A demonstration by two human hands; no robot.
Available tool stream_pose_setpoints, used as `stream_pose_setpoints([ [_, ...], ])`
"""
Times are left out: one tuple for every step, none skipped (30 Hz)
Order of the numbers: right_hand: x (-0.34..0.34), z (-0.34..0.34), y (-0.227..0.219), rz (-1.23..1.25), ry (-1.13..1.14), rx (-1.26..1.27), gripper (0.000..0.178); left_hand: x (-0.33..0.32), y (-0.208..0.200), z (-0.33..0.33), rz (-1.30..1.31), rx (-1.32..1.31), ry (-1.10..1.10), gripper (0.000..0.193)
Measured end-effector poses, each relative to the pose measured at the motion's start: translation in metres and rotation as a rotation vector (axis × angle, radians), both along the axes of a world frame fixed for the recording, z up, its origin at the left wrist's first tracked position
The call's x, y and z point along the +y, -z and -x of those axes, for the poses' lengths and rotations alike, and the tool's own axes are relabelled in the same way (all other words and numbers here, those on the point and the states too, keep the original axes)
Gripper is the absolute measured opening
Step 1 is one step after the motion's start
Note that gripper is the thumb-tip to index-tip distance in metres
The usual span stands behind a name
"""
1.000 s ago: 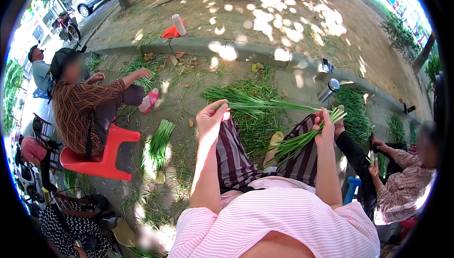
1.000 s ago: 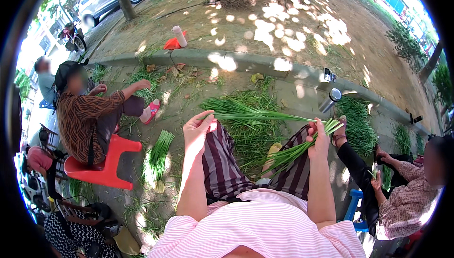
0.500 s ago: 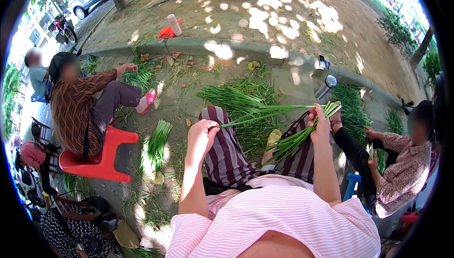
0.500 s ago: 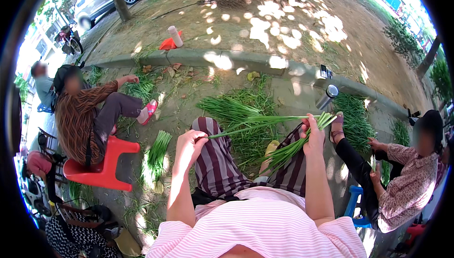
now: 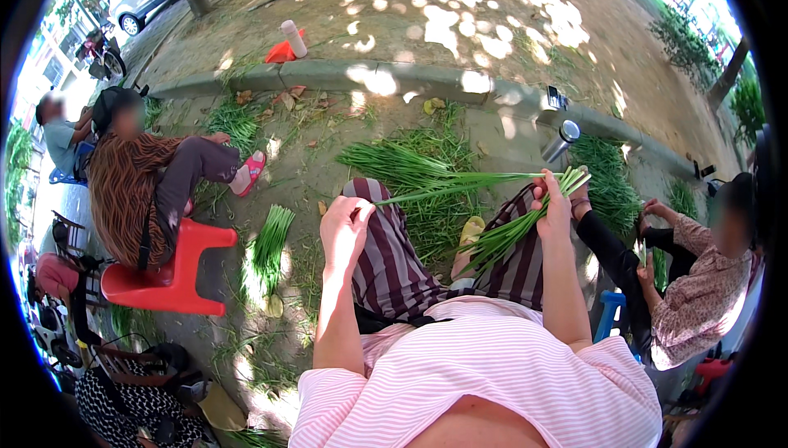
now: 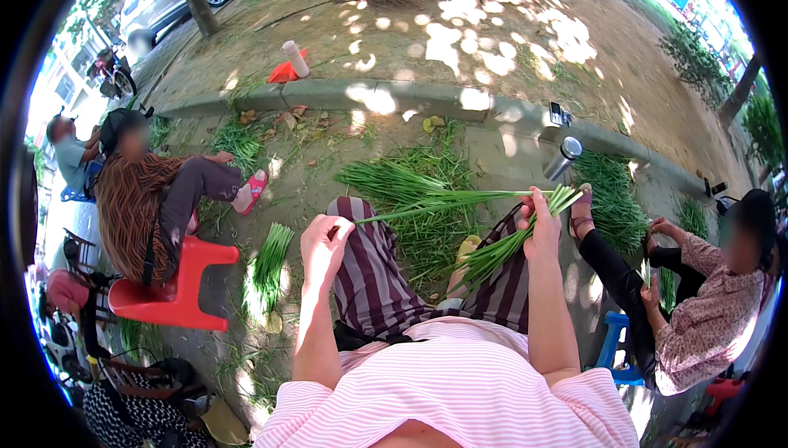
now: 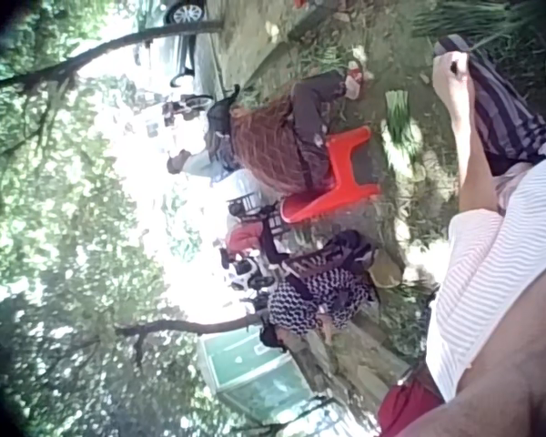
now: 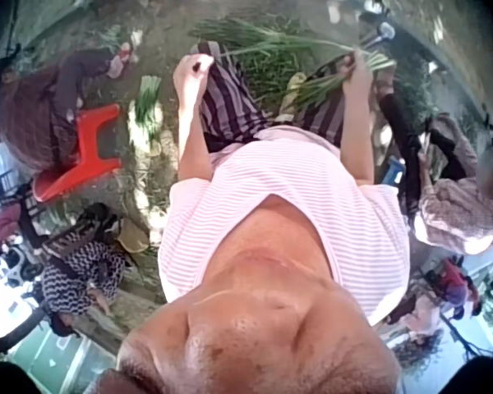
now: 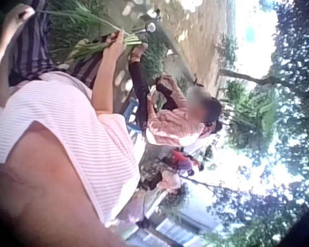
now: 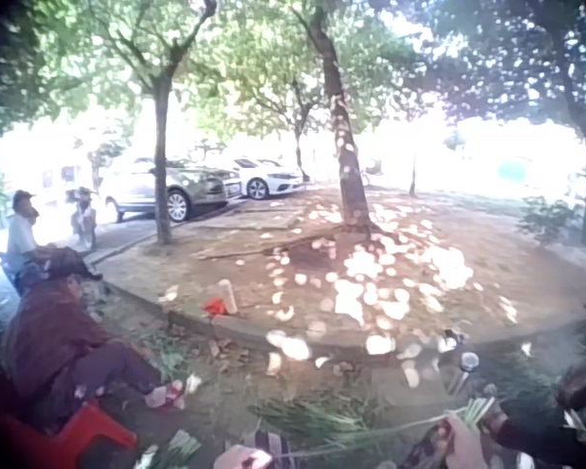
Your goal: The person peels individual green stalks from a bunch by hand while seated outdoors.
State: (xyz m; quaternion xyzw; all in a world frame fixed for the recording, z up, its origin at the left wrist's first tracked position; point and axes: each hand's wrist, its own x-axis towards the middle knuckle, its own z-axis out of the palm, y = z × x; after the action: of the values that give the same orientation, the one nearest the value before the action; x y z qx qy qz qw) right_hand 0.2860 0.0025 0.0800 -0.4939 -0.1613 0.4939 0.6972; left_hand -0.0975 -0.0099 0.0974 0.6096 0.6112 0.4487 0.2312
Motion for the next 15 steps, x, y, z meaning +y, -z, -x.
stream_pose_setpoints([
  [0.0, -0.001, 0.001, -0.004, 0.003, 0.01, 0.021, 0.002, 0.006, 0.001, -0.012, -0.099, 0.005, 0.009],
  [0.0, -0.001, 0.002, -0.009, 0.004, 0.02, 0.02, 0.004, 0.01, 0.001, -0.023, -0.199, 0.008, 0.009],
  [0.001, -0.002, 0.002, -0.008, 0.002, 0.033, 0.02, 0.005, 0.012, 0.002, 0.049, -0.392, 0.029, 0.01],
  [0.001, -0.002, 0.002, -0.006, 0.001, 0.047, 0.02, 0.007, 0.015, 0.002, 0.121, -0.584, 0.05, 0.011],
  [0.001, -0.002, 0.002, -0.005, 0.001, 0.061, 0.02, 0.008, 0.015, 0.002, 0.195, -0.776, 0.072, 0.011],
  [0.001, -0.002, 0.001, -0.017, -0.009, 0.094, 0.02, 0.01, 0.014, 0.003, 0.192, -0.86, 0.091, 0.011],
  [0.001, -0.001, 0.0, -0.029, -0.018, 0.128, 0.02, 0.011, 0.013, 0.003, 0.189, -0.943, 0.11, 0.011],
  [0.001, 0.002, -0.002, -0.042, -0.028, 0.162, 0.019, 0.011, 0.012, 0.003, 0.184, -1.026, 0.128, 0.012],
  [0.002, 0.004, -0.004, -0.044, -0.024, 0.155, 0.019, 0.012, 0.014, 0.003, 0.177, -1.085, 0.126, 0.012],
  [0.003, 0.007, -0.006, -0.046, -0.021, 0.148, 0.019, 0.014, 0.016, 0.003, 0.17, -1.145, 0.124, 0.013],
  [0.003, 0.01, -0.009, -0.049, -0.015, 0.143, 0.019, 0.015, 0.016, 0.002, 0.164, -1.203, 0.124, 0.014],
  [0.003, 0.015, -0.014, -0.045, -0.001, 0.121, 0.018, 0.016, 0.015, 0.001, 0.162, -1.229, 0.074, 0.013],
  [0.005, 0.017, -0.016, -0.059, -0.002, 0.111, 0.018, 0.016, 0.015, -0.002, 0.161, -1.254, 0.023, 0.013],
  [0.006, 0.018, -0.017, -0.073, -0.003, 0.101, 0.017, 0.017, 0.013, -0.004, 0.159, -1.278, -0.028, 0.013],
  [0.007, 0.02, -0.018, -0.087, -0.004, 0.092, 0.017, 0.017, 0.013, -0.006, 0.142, -1.239, -0.072, 0.013],
])
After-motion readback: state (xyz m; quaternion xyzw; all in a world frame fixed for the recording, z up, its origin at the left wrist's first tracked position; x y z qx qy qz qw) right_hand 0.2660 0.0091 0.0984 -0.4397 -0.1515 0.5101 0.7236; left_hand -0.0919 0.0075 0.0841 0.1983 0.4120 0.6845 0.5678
